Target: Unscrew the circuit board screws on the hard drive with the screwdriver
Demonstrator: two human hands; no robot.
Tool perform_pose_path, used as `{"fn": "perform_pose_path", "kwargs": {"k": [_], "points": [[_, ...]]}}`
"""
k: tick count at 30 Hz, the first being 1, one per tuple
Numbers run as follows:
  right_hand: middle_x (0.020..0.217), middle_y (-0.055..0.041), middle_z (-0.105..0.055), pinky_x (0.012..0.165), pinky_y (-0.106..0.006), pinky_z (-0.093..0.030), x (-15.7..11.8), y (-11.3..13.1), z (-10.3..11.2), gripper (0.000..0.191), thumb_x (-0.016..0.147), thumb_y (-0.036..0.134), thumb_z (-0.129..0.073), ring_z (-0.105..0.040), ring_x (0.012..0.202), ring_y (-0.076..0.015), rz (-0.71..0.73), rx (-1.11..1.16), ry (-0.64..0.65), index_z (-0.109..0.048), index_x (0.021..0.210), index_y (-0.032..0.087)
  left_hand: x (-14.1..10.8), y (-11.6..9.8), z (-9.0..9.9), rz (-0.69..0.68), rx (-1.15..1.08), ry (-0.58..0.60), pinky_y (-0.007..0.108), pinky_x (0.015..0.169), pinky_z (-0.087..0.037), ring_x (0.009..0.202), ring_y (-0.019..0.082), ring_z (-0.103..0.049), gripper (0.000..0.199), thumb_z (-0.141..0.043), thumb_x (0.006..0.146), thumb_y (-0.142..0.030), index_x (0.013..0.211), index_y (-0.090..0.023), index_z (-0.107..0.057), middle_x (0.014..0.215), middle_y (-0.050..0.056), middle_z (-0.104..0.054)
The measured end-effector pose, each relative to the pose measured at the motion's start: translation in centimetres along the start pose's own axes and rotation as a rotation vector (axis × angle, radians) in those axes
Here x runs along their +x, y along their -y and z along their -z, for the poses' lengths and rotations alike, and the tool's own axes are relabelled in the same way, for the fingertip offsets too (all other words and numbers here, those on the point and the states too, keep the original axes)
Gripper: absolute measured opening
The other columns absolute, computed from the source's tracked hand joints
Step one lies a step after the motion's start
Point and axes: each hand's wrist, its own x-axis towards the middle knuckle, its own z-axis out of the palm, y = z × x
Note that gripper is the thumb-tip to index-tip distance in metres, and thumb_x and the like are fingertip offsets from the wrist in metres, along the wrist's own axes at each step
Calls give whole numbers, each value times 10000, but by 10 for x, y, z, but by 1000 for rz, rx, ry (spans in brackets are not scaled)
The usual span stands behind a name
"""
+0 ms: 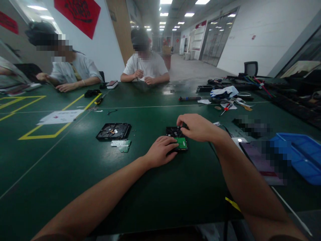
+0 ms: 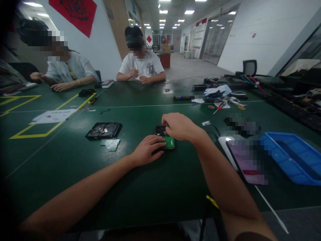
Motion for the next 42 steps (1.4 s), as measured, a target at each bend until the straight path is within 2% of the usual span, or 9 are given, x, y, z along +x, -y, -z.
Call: {"fn": "perform_pose_path", "kwargs": {"k": [6, 11, 16, 18, 21, 23, 29, 39, 42], "points": [[1067, -138, -797, 769, -375, -467, 0, 6, 1, 234, 1010, 373, -605, -734, 964, -318, -196, -123, -14, -702, 1125, 194, -1, 1, -1, -5, 13, -2, 543, 1172, -500, 1353, 306, -629, 369, -652, 1031, -367, 1372, -230, -687, 1396, 116, -696], [1156, -123, -790, 855, -353, -484, -1, 4, 2, 198, 955, 228, -611, -728, 1040, -282, -83, -55, 8, -699, 1129, 193, -1, 2, -1, -5, 9, 10, 548, 1164, -502, 1359, 307, -625, 376, -652, 1031, -371, 1384, -245, -678, 1404, 110, -689], [1033, -138, -795, 759, -379, -473, -1, 2, 0, 260, 1010, 395, -601, -732, 936, -316, -209, -123, -21, -691, 1147, 193, -1, 2, -1, -14, 14, -2, 542, 1160, -505, 1351, 308, -630, 363, -657, 1032, -369, 1365, -227, -684, 1404, 113, -691], [1080, -133, -792, 781, -374, -478, -1, 1, 0, 248, 997, 365, -618, -730, 973, -309, -154, -95, -14, -681, 1164, 194, -1, 2, -1, -16, 14, -3, 540, 1159, -507, 1347, 306, -633, 361, -655, 1033, -361, 1365, -223, -683, 1404, 113, -692], [1172, -121, -776, 864, -352, -482, -1, -1, -1, 212, 947, 220, -635, -717, 1051, -274, -20, -20, 0, -672, 1152, 185, -1, 2, -2, -19, 15, -3, 541, 1159, -507, 1344, 305, -634, 361, -657, 1032, -356, 1364, -217, -684, 1404, 115, -694], [1152, -121, -779, 857, -358, -478, 0, -1, -2, 176, 954, 212, -632, -718, 1030, -274, -40, -34, -12, -670, 1123, 179, -1, 2, -2, -20, 13, -11, 541, 1158, -508, 1345, 306, -635, 363, -661, 1028, -356, 1363, -218, -686, 1399, 115, -697], [1048, -110, -790, 730, -376, -428, 4, 2, -6, 209, 1027, 388, -635, -732, 944, -314, -185, -120, -55, -661, 1126, 205, -1, 2, -2, -15, 13, -8, 544, 1157, -512, 1348, 309, -635, 360, -660, 1028, -357, 1365, -233, -688, 1395, 116, -695], [1123, -116, -776, 732, -355, -426, 8, 9, -12, 224, 1024, 383, -684, -721, 970, -299, -155, -93, -98, -640, 1161, 212, -1, 2, -1, -22, 23, -11, 537, 1166, -503, 1342, 304, -633, 353, -657, 1032, -360, 1357, -224, -686, 1404, 109, -693], [1149, -111, -763, 770, -357, -442, 6, 9, -9, 196, 1032, 368, -667, -711, 1002, -289, -117, -56, -67, -641, 1152, 215, -1, 2, -1, -17, 21, -4, 543, 1165, -502, 1342, 306, -633, 355, -653, 1033, -364, 1358, -223, -686, 1404, 109, -693]]}}
